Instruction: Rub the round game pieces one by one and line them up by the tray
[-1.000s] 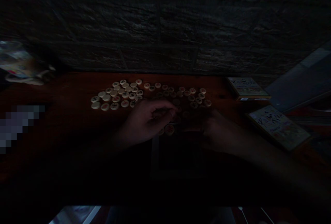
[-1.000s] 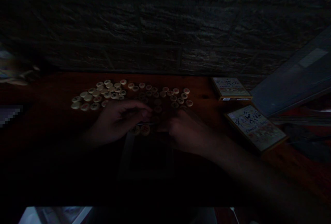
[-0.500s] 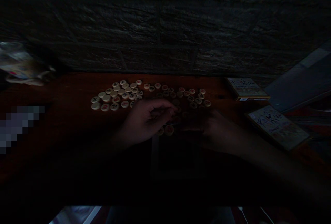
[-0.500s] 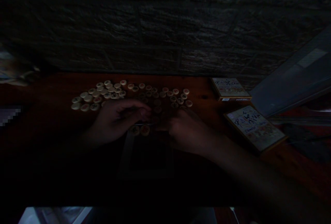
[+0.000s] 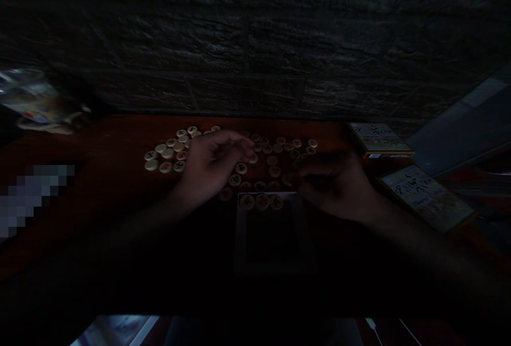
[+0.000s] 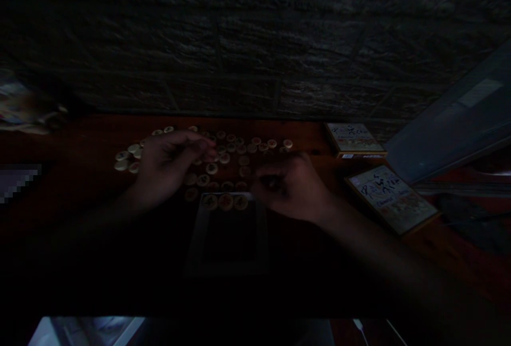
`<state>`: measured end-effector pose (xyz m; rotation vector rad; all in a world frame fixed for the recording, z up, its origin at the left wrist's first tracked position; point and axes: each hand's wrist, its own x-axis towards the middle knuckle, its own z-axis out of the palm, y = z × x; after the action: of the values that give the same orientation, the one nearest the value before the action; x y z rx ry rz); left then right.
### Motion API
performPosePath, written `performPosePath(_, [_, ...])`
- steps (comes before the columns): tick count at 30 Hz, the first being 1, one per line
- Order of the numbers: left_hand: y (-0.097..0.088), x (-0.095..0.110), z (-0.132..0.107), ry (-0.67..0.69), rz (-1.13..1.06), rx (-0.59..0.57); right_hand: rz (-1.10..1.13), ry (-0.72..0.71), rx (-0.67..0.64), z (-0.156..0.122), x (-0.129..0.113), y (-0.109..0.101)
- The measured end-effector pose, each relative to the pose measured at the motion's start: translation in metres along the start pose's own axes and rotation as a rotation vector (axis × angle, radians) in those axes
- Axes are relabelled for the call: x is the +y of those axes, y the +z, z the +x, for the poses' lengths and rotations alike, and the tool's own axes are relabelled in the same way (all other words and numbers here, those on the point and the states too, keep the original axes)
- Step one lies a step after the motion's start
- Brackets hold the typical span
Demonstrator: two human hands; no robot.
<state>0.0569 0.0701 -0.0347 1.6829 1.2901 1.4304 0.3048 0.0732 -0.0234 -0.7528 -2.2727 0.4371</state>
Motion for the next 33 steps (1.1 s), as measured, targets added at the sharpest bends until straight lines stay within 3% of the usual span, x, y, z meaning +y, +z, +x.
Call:
performPosePath(5, [-0.003,-0.009,0.007,-0.007,0.015,0.014,0.114,0.331,0.415,0.006,0.018,0.0])
performPosePath(9, [-0.004,-0.011,0.007,0.007,0.051,-0.012,0.153,0.43,0.54,0.009,0.036,0.001])
performPosePath(17, [-0.005,-0.013,0.008,0.025,0.135,-0.019,0.129,0.459,0.609,0.011,0.051,0.0])
performPosePath(33, [-0.006,-0.015,0.007,0.042,0.222,-0.049,0.088,0.488,0.595,0.009,0.059,-0.003])
